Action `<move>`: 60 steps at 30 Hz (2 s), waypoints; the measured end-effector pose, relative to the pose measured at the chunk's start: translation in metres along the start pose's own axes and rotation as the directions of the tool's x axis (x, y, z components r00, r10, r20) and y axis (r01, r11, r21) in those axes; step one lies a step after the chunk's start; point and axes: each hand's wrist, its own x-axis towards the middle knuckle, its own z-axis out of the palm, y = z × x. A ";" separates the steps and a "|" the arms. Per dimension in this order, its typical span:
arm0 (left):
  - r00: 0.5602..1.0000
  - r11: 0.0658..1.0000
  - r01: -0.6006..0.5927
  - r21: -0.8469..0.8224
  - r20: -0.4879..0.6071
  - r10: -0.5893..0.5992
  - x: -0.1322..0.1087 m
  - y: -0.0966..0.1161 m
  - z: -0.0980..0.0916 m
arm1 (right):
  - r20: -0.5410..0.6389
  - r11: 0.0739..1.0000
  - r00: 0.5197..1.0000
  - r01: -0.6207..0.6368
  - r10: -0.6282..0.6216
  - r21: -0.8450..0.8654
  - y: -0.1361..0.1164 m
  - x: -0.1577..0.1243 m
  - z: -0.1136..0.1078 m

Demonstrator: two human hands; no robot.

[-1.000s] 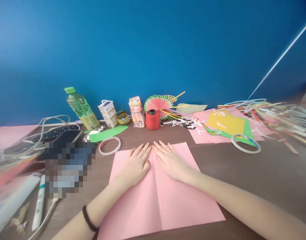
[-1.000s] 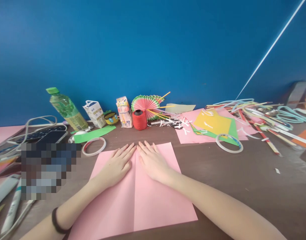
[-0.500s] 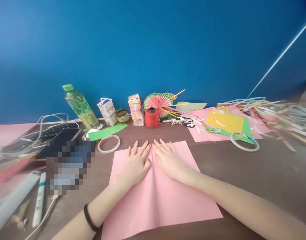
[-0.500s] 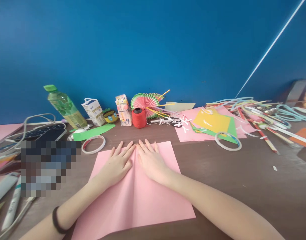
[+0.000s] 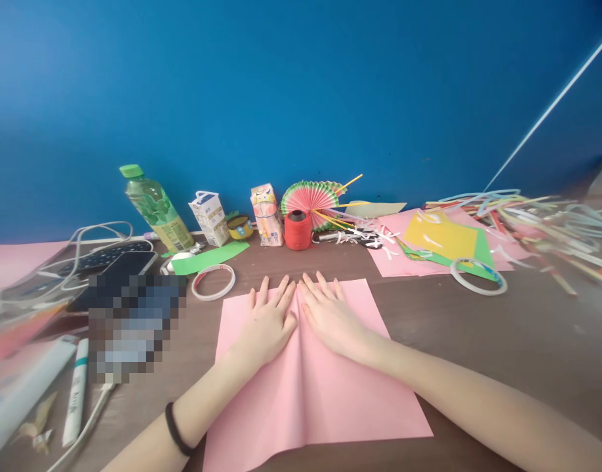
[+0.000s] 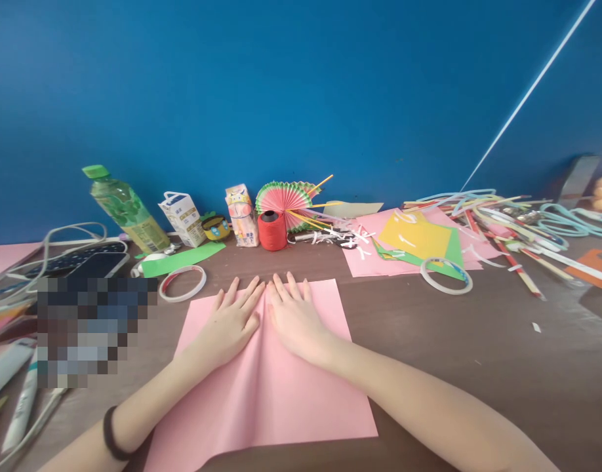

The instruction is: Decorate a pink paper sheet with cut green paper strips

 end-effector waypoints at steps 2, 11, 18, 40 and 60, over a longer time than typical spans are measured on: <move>1.000 1.000 0.001 0.024 -0.015 -0.001 0.001 -0.001 0.001 | -0.013 1.000 1.000 0.010 -0.011 -0.009 0.001 0.000 0.001; 0.998 0.997 -0.049 0.058 -0.031 0.051 0.013 -0.016 -0.004 | -0.194 0.994 0.981 -0.035 0.014 -0.107 0.026 0.014 -0.008; 0.998 0.997 -0.001 0.074 0.060 -0.004 0.011 -0.016 -0.006 | -0.026 0.993 0.995 -0.100 0.099 -0.057 0.032 0.012 -0.007; 0.993 0.991 0.057 0.122 -0.111 -0.043 0.009 -0.016 0.000 | 0.008 0.998 0.998 -0.057 0.057 -0.013 0.041 0.012 -0.002; 0.989 0.967 0.144 0.212 -0.002 -0.147 0.011 -0.013 0.000 | 0.045 0.996 0.995 -0.093 0.093 -0.002 0.035 0.007 -0.008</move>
